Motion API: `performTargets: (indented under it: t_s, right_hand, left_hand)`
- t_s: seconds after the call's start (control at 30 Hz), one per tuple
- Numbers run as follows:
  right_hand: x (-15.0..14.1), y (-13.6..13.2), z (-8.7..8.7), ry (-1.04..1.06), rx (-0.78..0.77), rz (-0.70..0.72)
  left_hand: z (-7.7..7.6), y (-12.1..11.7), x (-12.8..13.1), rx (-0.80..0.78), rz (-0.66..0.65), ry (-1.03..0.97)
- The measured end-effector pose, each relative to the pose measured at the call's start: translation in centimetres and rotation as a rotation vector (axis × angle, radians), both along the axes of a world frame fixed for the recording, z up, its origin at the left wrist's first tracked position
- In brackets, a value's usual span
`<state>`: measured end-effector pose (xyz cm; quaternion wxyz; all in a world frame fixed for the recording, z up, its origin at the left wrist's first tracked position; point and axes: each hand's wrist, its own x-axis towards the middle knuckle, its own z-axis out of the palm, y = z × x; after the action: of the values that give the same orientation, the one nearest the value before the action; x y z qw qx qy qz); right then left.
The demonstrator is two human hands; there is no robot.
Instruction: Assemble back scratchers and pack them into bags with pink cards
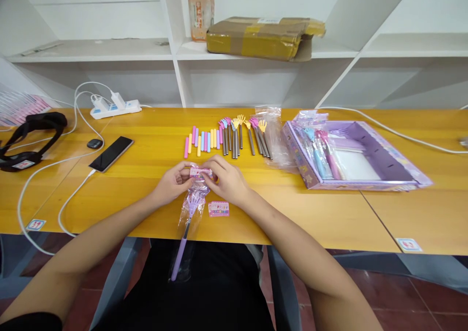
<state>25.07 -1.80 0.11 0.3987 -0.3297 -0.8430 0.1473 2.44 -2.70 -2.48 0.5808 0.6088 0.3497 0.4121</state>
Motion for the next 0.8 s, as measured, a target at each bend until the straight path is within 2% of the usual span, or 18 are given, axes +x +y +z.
performTargets:
  t_s: [0.13, 0.33, 0.43, 0.63, 0.8]
  right_hand:
    - [0.1, 0.0, 0.3, 0.038, -0.054, 0.057]
    - [0.1, 0.5, 0.6, 0.195, -0.276, 0.082]
    - [0.1, 0.8, 0.4, 0.253, -0.344, 0.090]
    - [0.3, 0.7, 0.7, 0.290, -0.368, 0.059]
    - [0.2, 0.5, 0.8, 0.288, -0.365, 0.070]
  left_hand:
    - [-0.1, 0.0, -0.1, -0.001, 0.000, -0.008]
    - [0.6, -0.3, 0.0, -0.008, -0.014, -0.030]
    - [1.0, -0.4, 0.0, 0.053, -0.010, -0.024]
    - [1.3, -0.3, -0.4, 0.186, -0.004, 0.154]
    - [1.4, -0.3, -0.5, 0.246, -0.016, 0.180]
